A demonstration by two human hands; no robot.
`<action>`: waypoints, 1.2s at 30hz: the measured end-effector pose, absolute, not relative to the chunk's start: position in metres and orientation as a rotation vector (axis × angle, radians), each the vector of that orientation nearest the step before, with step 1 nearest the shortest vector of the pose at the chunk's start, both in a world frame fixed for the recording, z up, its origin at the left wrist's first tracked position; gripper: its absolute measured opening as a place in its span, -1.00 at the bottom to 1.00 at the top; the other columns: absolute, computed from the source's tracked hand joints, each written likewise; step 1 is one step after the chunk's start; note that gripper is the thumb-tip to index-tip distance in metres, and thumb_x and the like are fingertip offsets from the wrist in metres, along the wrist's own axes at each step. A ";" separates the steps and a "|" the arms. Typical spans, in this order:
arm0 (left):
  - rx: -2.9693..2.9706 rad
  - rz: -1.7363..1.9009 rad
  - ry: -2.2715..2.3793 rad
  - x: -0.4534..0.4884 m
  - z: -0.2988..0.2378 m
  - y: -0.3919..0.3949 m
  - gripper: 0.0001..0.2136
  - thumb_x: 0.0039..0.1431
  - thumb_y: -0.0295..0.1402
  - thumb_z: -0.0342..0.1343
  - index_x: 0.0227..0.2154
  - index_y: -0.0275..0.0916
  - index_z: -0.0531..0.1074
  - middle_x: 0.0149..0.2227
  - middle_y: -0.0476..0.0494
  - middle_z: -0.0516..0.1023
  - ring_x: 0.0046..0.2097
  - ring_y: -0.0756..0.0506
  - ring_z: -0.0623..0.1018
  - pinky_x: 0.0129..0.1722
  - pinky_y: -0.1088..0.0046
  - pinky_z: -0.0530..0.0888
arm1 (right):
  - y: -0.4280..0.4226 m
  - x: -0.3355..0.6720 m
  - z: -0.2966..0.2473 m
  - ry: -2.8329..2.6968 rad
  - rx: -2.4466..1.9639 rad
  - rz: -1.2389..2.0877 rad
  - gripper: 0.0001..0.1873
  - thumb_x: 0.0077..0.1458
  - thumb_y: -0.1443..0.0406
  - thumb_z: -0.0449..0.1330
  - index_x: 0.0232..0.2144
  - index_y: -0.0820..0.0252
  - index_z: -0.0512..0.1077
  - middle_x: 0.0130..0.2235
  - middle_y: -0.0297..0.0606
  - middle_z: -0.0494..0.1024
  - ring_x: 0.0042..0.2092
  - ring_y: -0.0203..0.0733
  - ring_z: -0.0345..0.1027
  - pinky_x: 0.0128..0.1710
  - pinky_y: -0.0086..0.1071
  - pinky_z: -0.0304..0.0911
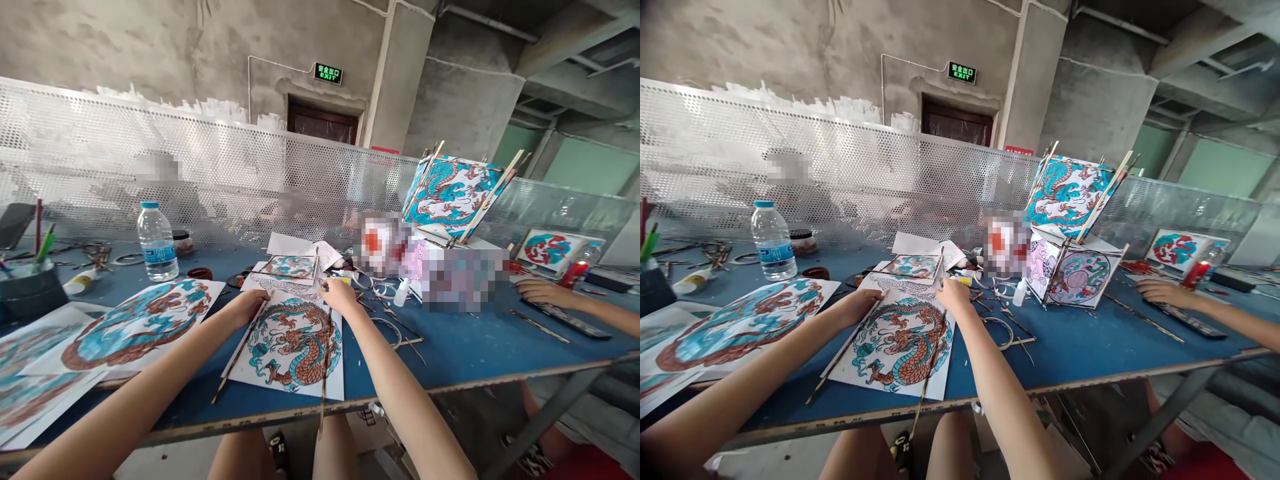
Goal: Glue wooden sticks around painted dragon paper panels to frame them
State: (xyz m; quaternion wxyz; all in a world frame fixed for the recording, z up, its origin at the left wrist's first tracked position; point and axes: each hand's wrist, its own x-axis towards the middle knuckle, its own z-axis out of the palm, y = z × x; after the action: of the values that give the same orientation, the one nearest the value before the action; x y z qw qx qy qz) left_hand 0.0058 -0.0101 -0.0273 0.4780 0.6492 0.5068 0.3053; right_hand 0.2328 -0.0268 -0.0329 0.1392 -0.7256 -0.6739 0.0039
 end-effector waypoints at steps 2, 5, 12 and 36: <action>1.345 0.758 1.191 0.005 -0.028 -0.006 -0.88 -0.02 -0.46 -0.12 -0.43 -0.38 0.29 -0.61 -0.03 0.41 -0.52 -0.03 0.46 -0.46 0.50 0.41 | -0.027 0.234 -0.032 -1.933 -2.106 0.009 -0.70 0.11 0.15 0.02 -0.18 0.17 0.37 -0.15 -0.15 0.51 -0.15 -0.07 0.39 -0.36 -0.40 0.18; 1.142 0.866 1.222 0.006 -0.029 -0.001 -0.77 -0.12 -0.51 -0.02 -0.31 -0.29 0.26 -0.62 0.07 0.36 -0.58 0.02 0.41 -0.56 0.56 0.36 | -0.026 0.237 -0.031 -1.917 -2.126 -0.001 -0.71 0.12 0.15 0.02 -0.20 0.18 0.37 -0.15 -0.12 0.51 -0.16 -0.06 0.39 -0.39 -0.39 0.18; 1.063 0.934 1.261 0.006 -0.030 0.002 -0.65 -0.24 -0.55 0.06 -0.27 -0.26 0.28 -0.64 0.11 0.28 -0.69 0.05 0.30 -0.70 0.56 0.24 | -0.025 0.242 -0.031 -1.846 -2.141 -0.041 -0.69 0.11 0.17 0.04 -0.13 0.19 0.31 -0.18 -0.12 0.51 -0.18 -0.05 0.40 -0.38 -0.39 0.19; 1.214 1.047 1.441 0.002 -0.028 0.005 -0.65 -0.25 -0.48 0.06 -0.26 -0.26 0.31 -0.51 -0.01 0.39 -0.43 -0.07 0.44 -0.51 0.50 0.35 | -0.214 0.533 -0.009 -0.353 -1.403 -0.393 -0.73 -0.37 0.27 0.16 -0.65 0.01 0.07 -0.45 -0.23 0.26 -0.29 -0.01 0.29 -0.32 -0.03 0.09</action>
State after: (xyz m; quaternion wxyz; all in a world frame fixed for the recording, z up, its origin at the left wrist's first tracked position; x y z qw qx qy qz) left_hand 0.0020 0.0046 -0.0279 0.4732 0.4959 0.5890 0.4280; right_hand 0.5331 -0.2139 -0.0093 0.7321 -0.6375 -0.1604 -0.1787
